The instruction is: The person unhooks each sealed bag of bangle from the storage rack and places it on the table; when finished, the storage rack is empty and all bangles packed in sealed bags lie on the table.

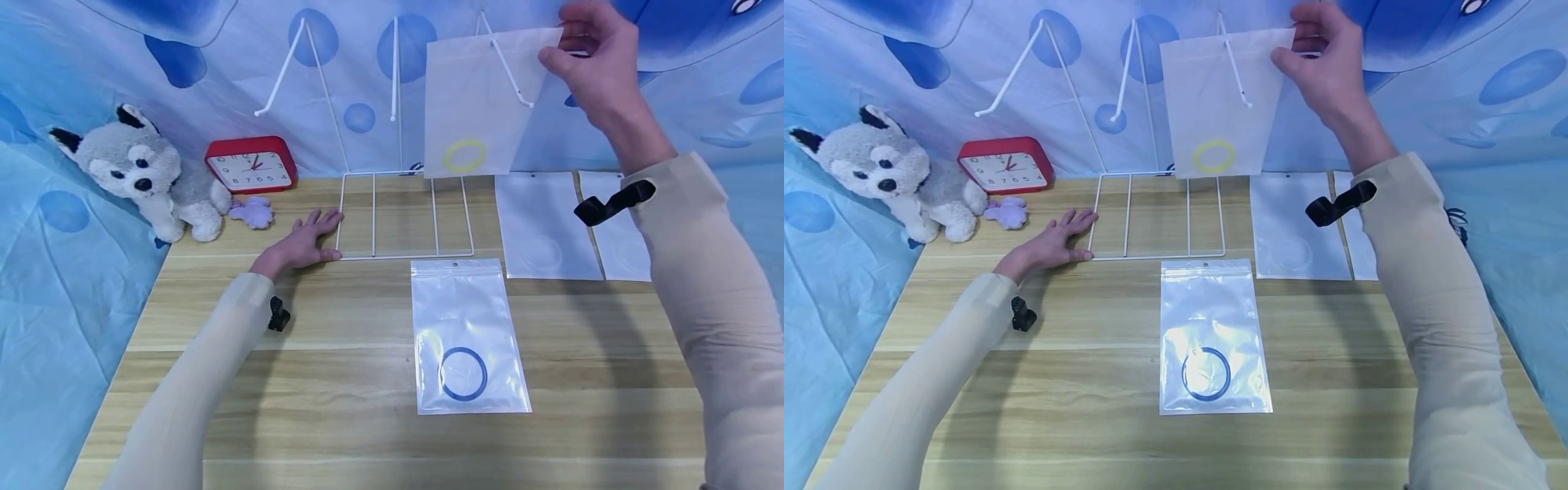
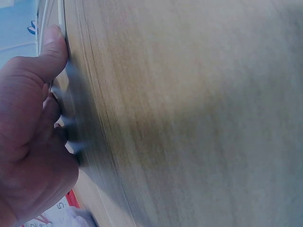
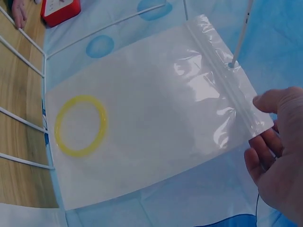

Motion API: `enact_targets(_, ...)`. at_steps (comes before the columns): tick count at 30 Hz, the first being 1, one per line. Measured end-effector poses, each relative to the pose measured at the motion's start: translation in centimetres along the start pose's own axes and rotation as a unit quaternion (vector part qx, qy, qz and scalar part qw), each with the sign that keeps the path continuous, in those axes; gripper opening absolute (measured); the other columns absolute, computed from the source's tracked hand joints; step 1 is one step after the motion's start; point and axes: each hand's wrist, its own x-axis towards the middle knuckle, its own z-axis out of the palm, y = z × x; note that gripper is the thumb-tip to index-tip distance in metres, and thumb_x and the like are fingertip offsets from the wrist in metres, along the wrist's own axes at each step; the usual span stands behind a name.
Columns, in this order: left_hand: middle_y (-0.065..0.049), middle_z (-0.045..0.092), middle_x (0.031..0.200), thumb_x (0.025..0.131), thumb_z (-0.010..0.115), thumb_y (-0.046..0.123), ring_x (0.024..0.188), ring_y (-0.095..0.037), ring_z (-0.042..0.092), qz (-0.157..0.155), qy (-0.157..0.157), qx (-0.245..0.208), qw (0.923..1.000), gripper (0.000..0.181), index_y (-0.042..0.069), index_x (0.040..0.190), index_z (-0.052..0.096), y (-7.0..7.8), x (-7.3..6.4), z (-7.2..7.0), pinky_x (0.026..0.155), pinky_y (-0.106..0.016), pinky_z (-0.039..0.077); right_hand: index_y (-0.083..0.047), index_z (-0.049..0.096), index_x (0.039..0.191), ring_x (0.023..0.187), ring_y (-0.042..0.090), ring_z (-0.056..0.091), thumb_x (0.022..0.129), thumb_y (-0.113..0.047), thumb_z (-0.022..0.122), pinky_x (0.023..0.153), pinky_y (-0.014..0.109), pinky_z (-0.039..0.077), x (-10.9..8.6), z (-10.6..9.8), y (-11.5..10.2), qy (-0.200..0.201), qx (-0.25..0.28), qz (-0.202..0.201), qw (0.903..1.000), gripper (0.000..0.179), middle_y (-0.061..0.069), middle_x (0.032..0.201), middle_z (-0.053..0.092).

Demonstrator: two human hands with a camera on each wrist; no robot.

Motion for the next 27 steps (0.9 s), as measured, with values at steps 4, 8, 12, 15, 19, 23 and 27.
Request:
enact_targets(4, -0.010, 0.005, 0.167, 0.097, 0.068, 0.029, 0.150, -0.037, -0.011, 0.000, 0.000, 0.000, 1.0000, 0.084, 0.013, 0.161, 0.016, -0.1, 0.1, 0.0, 0.117, -0.057, -0.010, -0.016, 0.063, 0.133, 0.110, 0.013, 0.053, 0.094, -0.013, 0.070, 0.103, 0.021, 0.041, 0.2, -0.2, 0.1, -0.018, 0.033, 0.026, 0.9990, 0.040, 0.003, 0.128, 0.059)
enact_targets(8, -0.010, 0.005, 0.167, 0.097, 0.067, 0.029, 0.150, -0.037, -0.011, 0.002, -0.001, 0.000, 1.0000, 0.084, 0.013, 0.161, 0.016, -0.2, 0.1, 0.0, 0.117, -0.057, -0.010, -0.015, 0.067, 0.130, 0.110, 0.015, 0.054, 0.092, -0.012, 0.072, 0.102, 0.022, 0.043, 0.3, -0.1, 0.2, -0.043, 0.066, 0.046, 0.9959, 0.038, 0.005, 0.127, 0.060)
enact_targets(12, -0.008, 0.004, 0.168, 0.098, 0.066, 0.031, 0.150, -0.036, -0.012, -0.001, -0.002, -0.003, 1.0000, 0.083, 0.015, 0.162, 0.015, -0.4, 0.2, 0.2, 0.117, -0.057, -0.011, -0.013, 0.068, 0.128, 0.109, 0.017, 0.055, 0.092, -0.011, 0.073, 0.101, 0.025, 0.045, 0.5, 0.1, 0.4, -0.061, 0.091, 0.052, 0.9927, 0.037, 0.005, 0.125, 0.060)
enact_targets(15, -0.006, 0.003, 0.168, 0.098, 0.066, 0.032, 0.150, -0.035, -0.013, -0.005, -0.002, -0.004, 1.0000, 0.083, 0.017, 0.162, 0.015, -0.4, 0.2, 0.2, 0.117, -0.056, -0.011, -0.014, 0.069, 0.129, 0.108, 0.017, 0.055, 0.091, -0.012, 0.073, 0.100, 0.025, 0.046, 0.6, 0.3, 0.4, -0.069, 0.097, 0.060, 0.9911, 0.037, 0.004, 0.125, 0.058)
enact_targets(19, -0.007, 0.003, 0.168, 0.098, 0.066, 0.032, 0.150, -0.035, -0.012, -0.005, 0.000, -0.002, 1.0000, 0.083, 0.017, 0.162, 0.015, -0.4, 0.2, 0.1, 0.117, -0.056, -0.011, -0.015, 0.069, 0.129, 0.107, 0.018, 0.056, 0.092, -0.013, 0.072, 0.099, 0.025, 0.047, 0.6, 0.6, 0.3, -0.079, 0.098, 0.064, 0.9900, 0.037, 0.004, 0.126, 0.056)
enact_targets(23, -0.007, 0.004, 0.168, 0.098, 0.066, 0.031, 0.150, -0.036, -0.012, -0.003, 0.001, 0.001, 1.0000, 0.083, 0.016, 0.162, 0.015, -0.5, 0.2, 0.1, 0.117, -0.056, -0.010, -0.012, 0.069, 0.128, 0.108, 0.020, 0.058, 0.092, -0.011, 0.072, 0.097, 0.024, 0.049, 0.8, 1.0, 0.2, -0.091, 0.130, 0.058, 0.9857, 0.036, 0.007, 0.129, 0.057)
enact_targets(27, -0.007, 0.003, 0.168, 0.097, 0.066, 0.031, 0.150, -0.036, -0.012, -0.004, 0.001, -0.001, 1.0000, 0.084, 0.016, 0.162, 0.015, -0.5, 0.2, 0.0, 0.117, -0.056, -0.010, -0.010, 0.070, 0.127, 0.110, 0.022, 0.057, 0.092, -0.010, 0.072, 0.096, 0.023, 0.049, 0.8, 1.3, 0.1, -0.096, 0.154, 0.061, 0.9815, 0.036, 0.008, 0.130, 0.056)
